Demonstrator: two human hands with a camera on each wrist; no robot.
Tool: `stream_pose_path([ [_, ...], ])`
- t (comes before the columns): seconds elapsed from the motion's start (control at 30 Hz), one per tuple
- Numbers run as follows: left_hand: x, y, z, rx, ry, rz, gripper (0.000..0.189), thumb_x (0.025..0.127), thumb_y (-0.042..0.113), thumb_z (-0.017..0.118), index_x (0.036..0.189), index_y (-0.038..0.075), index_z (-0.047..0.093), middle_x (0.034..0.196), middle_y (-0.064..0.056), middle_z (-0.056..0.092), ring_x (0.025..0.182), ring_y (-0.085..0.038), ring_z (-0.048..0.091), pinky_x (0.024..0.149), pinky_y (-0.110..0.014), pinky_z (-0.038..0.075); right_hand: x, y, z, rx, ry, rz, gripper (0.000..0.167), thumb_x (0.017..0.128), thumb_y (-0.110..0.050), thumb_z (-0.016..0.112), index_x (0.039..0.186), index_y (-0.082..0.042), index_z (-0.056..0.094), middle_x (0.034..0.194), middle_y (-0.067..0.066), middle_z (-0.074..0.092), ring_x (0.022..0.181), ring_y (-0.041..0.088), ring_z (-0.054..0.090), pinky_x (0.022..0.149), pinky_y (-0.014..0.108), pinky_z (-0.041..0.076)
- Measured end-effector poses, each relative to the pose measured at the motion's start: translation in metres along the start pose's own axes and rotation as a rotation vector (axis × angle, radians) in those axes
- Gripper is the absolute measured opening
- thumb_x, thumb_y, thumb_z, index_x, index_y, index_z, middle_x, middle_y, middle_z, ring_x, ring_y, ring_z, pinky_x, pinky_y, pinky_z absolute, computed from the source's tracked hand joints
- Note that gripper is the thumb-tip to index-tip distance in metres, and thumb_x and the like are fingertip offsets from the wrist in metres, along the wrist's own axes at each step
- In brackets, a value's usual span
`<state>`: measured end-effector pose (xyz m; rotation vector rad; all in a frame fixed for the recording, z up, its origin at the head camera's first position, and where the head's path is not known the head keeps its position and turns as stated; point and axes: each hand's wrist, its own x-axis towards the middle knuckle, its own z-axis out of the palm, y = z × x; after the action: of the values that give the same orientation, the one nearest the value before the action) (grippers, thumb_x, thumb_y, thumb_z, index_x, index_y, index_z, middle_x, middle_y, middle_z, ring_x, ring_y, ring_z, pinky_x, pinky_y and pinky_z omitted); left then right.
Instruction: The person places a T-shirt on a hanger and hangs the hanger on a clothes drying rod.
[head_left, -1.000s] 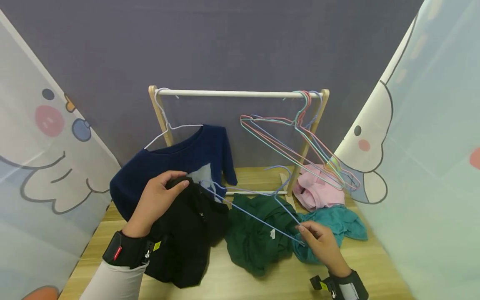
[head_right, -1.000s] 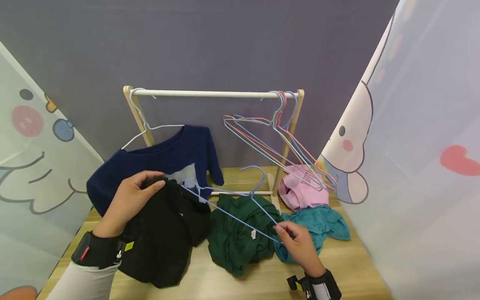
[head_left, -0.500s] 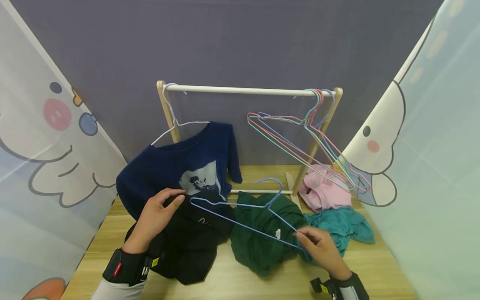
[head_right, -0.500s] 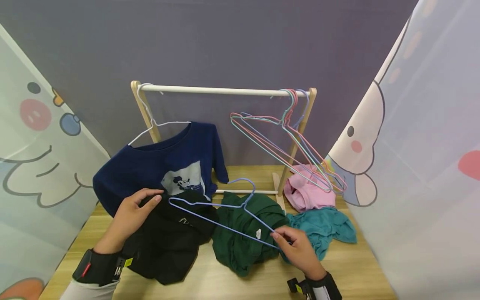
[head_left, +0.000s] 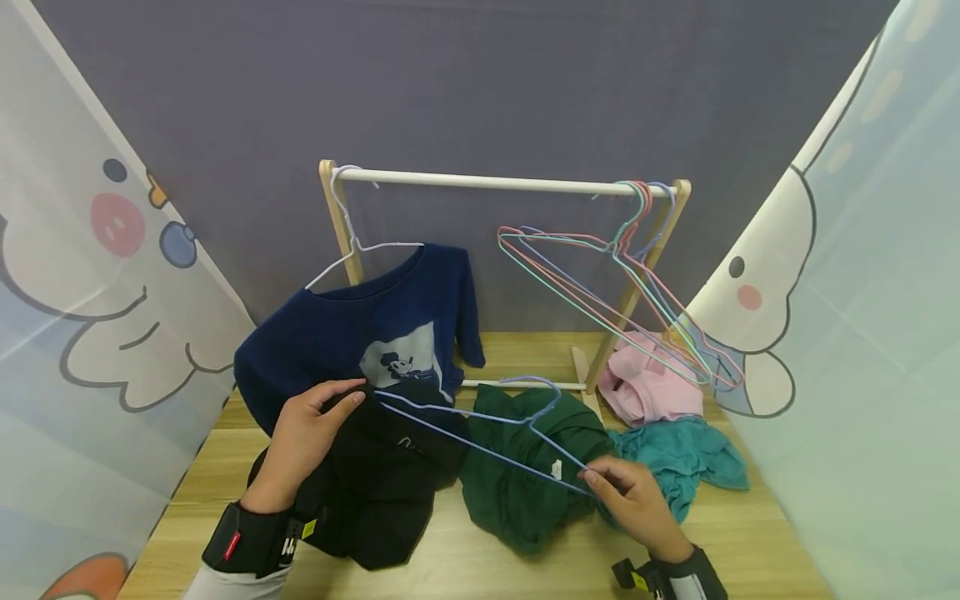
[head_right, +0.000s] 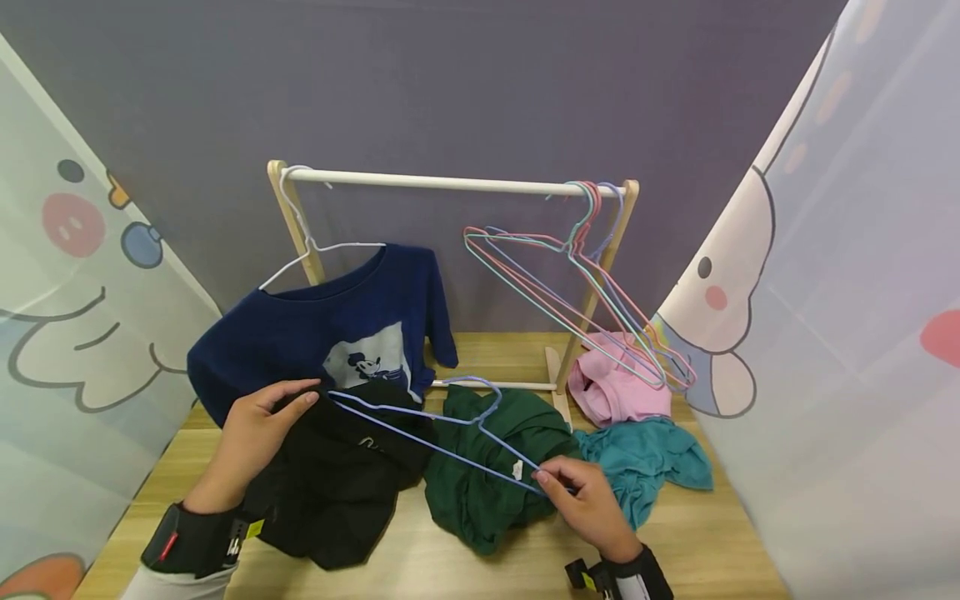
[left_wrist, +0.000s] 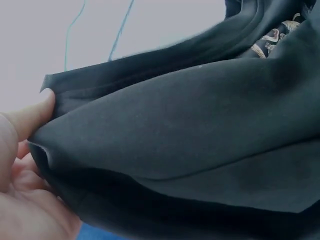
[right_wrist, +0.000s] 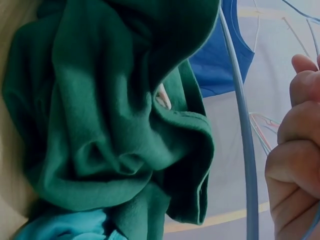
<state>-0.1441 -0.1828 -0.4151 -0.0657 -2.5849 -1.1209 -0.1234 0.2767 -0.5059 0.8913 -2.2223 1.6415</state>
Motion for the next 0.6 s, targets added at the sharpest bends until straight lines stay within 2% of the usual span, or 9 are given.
stream_pose_path([
  [0.13,-0.002,0.000,-0.002,-0.013,0.015,-0.037,0.029,0.101,0.039,0.068,0.123,0.023,0.077,0.126,-0.001,0.075,0.110,0.002,0.061,0.086,-0.013,0.044,0.002,-0.002,0.001,0.005,0.000,-0.034,0.025,0.089,0.023,0.059,0.095,0.001,0.072,0.077,0.013,0.067,0.071,-0.004,0.056,0.055,0.020,0.048],
  [0.27,-0.005,0.002,-0.003,-0.045,0.001,-0.005,0.026,0.100,0.034,0.070,0.122,0.021,0.078,0.121,-0.001,0.077,0.106,0.015,0.056,0.088,-0.010,0.044,0.004,-0.002,0.001,-0.012,0.019,-0.047,0.030,0.089,0.022,0.060,0.096,-0.004,0.074,0.085,-0.001,0.074,0.073,-0.001,0.062,0.059,0.020,0.051],
  [0.37,-0.006,0.006,-0.005,-0.084,-0.010,0.046,0.023,0.098,0.027,0.073,0.119,0.021,0.079,0.115,0.001,0.078,0.103,0.014,0.058,0.087,-0.008,0.045,0.005,-0.002,0.001,-0.017,0.038,-0.054,0.033,0.088,0.023,0.060,0.096,-0.005,0.074,0.088,-0.008,0.075,0.073,-0.001,0.061,0.058,0.020,0.051],
  [0.5,-0.009,0.013,-0.009,-0.114,-0.057,0.122,0.022,0.096,0.020,0.075,0.118,0.024,0.079,0.108,0.007,0.076,0.102,0.007,0.062,0.087,-0.011,0.047,0.010,-0.004,0.001,0.029,0.021,-0.082,0.036,0.087,0.026,0.057,0.098,-0.004,0.073,0.075,0.003,0.068,0.062,0.003,0.052,0.051,0.022,0.045],
  [0.6,-0.012,0.021,-0.012,-0.103,-0.094,0.182,0.024,0.095,0.017,0.076,0.118,0.023,0.080,0.105,0.011,0.075,0.100,0.003,0.063,0.088,-0.012,0.048,0.016,-0.008,0.002,0.050,-0.003,-0.090,0.036,0.089,0.026,0.056,0.099,-0.004,0.073,0.067,0.008,0.059,0.056,0.009,0.047,0.048,0.021,0.042],
])
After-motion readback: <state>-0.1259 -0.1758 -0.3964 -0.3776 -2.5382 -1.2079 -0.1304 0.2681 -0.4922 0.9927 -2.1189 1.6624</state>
